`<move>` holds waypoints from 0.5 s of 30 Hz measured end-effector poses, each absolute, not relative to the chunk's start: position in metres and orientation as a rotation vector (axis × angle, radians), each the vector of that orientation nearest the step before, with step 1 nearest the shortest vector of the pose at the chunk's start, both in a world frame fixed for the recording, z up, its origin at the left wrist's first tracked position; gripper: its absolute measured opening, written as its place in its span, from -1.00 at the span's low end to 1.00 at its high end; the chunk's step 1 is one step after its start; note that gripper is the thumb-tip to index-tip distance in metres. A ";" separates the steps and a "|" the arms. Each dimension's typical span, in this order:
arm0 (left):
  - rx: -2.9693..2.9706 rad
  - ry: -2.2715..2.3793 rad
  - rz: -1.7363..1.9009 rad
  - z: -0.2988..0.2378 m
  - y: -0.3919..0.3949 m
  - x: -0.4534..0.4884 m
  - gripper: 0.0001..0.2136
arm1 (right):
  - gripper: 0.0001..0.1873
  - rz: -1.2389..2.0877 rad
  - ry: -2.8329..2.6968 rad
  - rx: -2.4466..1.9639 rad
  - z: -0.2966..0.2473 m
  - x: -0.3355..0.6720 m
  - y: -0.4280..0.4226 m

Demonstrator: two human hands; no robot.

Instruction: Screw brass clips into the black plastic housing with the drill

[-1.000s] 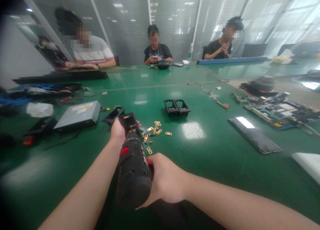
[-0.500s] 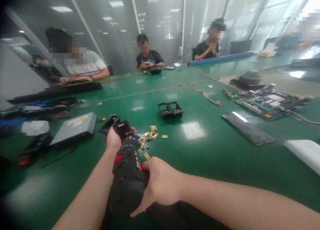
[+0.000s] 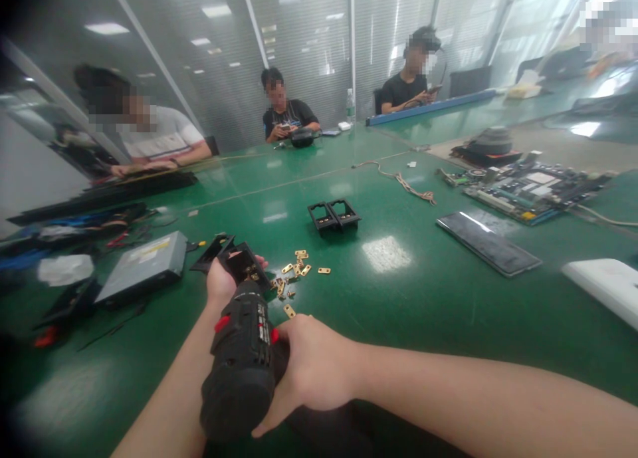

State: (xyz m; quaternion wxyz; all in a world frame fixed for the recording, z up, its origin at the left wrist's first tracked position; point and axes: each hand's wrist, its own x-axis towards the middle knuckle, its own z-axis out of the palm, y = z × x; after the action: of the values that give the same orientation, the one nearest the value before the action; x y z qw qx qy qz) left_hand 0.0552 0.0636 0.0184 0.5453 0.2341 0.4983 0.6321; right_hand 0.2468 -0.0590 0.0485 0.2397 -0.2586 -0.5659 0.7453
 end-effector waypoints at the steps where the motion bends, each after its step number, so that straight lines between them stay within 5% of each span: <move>1: 0.551 1.181 1.501 0.019 0.064 0.055 -0.69 | -0.52 2.039 -1.550 -0.706 0.048 0.247 -0.059; 15: 0.509 1.129 1.502 0.018 0.063 0.057 -0.71 | -0.56 2.003 -1.581 -0.622 0.048 0.247 -0.062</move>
State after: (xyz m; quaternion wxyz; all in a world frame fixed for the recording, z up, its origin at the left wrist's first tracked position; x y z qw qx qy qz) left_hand 0.0568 0.0630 0.0184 0.5626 0.2162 0.4796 0.6378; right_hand 0.2472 -0.0624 0.0478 0.2547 -0.2291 -0.5820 0.7375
